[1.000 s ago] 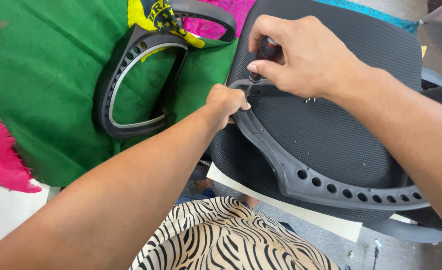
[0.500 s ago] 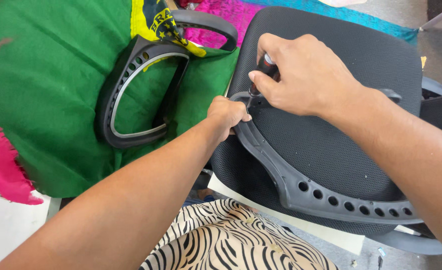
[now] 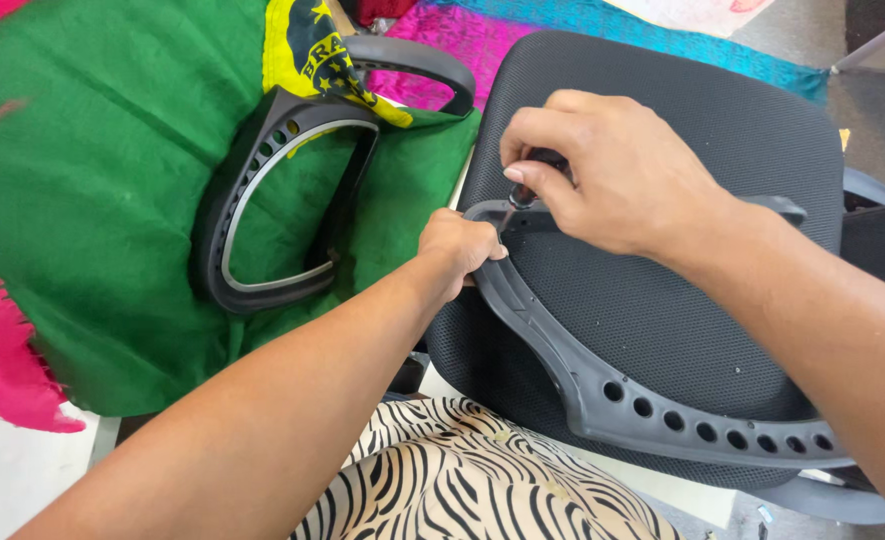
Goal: The person attaches a black plastic chair frame to a black mesh chair seat using a screwdriver and multiple screws. They align the frame, insert screws into the holes, and tighten them one by one to secure the frame to the seat.
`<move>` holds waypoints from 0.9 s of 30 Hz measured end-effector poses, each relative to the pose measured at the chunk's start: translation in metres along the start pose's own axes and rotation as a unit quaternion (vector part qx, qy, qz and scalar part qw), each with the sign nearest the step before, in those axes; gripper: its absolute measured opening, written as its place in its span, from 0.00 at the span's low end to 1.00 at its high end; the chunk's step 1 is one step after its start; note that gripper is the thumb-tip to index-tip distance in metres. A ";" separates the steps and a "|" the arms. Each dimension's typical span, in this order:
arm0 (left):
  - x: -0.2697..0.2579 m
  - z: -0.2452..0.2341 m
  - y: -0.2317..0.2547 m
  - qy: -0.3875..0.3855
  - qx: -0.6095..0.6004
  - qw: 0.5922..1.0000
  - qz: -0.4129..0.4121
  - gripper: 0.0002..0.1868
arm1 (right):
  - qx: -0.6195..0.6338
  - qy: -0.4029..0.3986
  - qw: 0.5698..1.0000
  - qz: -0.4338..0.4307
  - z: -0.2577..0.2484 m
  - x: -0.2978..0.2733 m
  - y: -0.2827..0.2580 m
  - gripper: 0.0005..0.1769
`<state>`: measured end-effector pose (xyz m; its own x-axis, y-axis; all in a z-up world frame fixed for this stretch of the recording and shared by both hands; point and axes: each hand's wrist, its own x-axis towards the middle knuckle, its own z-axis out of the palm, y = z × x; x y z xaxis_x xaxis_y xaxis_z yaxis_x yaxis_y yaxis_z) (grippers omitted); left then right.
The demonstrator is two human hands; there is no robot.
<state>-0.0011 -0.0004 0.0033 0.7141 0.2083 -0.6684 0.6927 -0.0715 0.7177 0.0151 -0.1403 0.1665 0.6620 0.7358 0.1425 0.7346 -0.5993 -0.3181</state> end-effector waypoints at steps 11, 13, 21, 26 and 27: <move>0.001 0.001 0.000 -0.005 0.016 0.999 -0.034 0.26 | -0.042 -0.088 0.990 0.104 -0.010 0.006 0.009 0.17; 0.000 0.002 0.001 -0.005 0.014 0.999 -0.039 0.27 | -0.061 -0.079 0.987 0.125 -0.010 0.008 0.007 0.19; -0.001 0.001 0.000 -0.006 0.024 1.000 -0.013 0.27 | -0.123 -0.121 0.958 0.228 -0.014 0.005 0.000 0.26; -0.005 -0.001 0.003 -0.019 -0.005 0.999 -0.047 0.25 | -0.066 -0.073 0.983 0.154 -0.008 0.005 -0.003 0.22; -0.005 -0.001 0.005 -0.024 -0.006 0.999 -0.045 0.24 | -0.081 -0.085 0.975 0.190 -0.008 0.007 -0.002 0.23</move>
<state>-0.0017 -0.0013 0.0105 0.6534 0.1657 -0.7386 0.7530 -0.0422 0.6567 0.0187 -0.1365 0.1754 0.8671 0.4835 -0.1194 0.4634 -0.8711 -0.1626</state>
